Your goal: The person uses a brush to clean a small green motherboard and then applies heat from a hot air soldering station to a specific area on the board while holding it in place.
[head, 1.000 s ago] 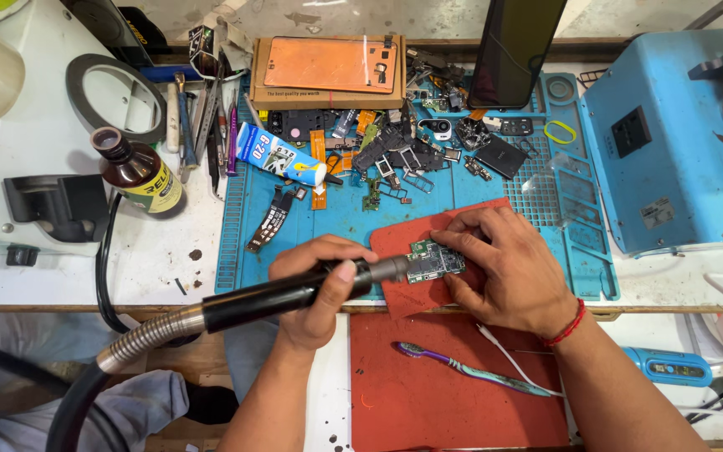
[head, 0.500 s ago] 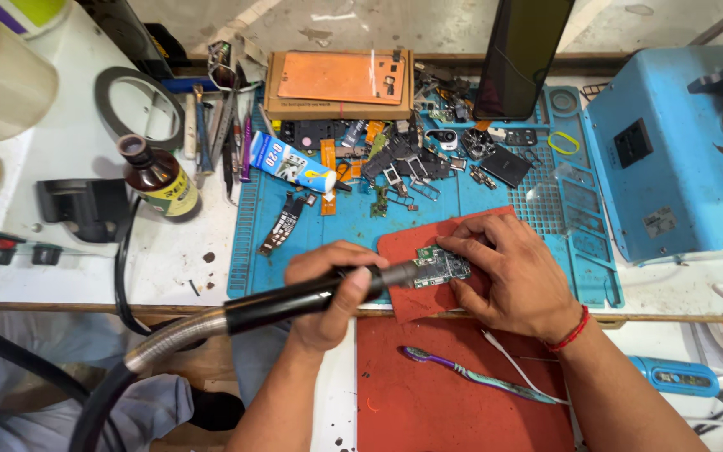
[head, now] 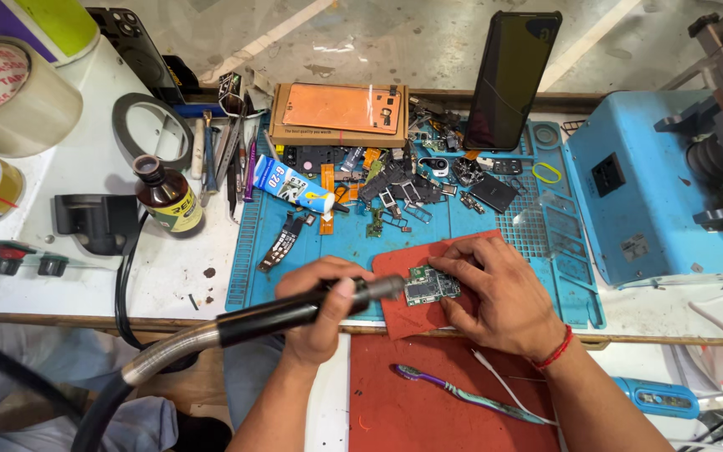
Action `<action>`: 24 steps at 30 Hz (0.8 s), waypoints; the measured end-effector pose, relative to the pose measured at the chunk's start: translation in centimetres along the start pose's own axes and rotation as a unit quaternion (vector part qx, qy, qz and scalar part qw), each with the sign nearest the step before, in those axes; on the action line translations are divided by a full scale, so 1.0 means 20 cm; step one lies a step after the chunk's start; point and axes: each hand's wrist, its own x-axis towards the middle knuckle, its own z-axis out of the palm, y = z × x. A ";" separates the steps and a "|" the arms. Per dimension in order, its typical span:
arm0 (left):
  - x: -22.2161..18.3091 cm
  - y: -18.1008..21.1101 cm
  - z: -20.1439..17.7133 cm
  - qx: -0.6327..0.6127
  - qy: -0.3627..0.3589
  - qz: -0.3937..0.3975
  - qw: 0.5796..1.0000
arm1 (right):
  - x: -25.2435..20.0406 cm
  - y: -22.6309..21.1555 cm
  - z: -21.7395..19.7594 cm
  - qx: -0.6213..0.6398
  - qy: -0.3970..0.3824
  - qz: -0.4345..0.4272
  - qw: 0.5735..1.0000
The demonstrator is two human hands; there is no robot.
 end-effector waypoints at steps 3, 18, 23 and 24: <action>0.01 -0.01 0.00 -0.037 -0.081 0.056 0.994 | 0.00 0.01 0.00 -0.004 -0.002 0.003 1.000; 0.02 0.00 0.01 -0.072 -0.068 0.027 0.995 | 0.01 0.00 -0.01 -0.005 -0.002 -0.012 1.000; 0.01 0.00 0.00 -0.061 -0.034 0.001 0.998 | 0.01 0.00 0.00 -0.006 -0.013 0.004 1.000; 0.02 0.00 0.00 -0.064 -0.064 0.019 0.996 | 0.01 0.00 0.00 -0.006 -0.011 0.003 1.000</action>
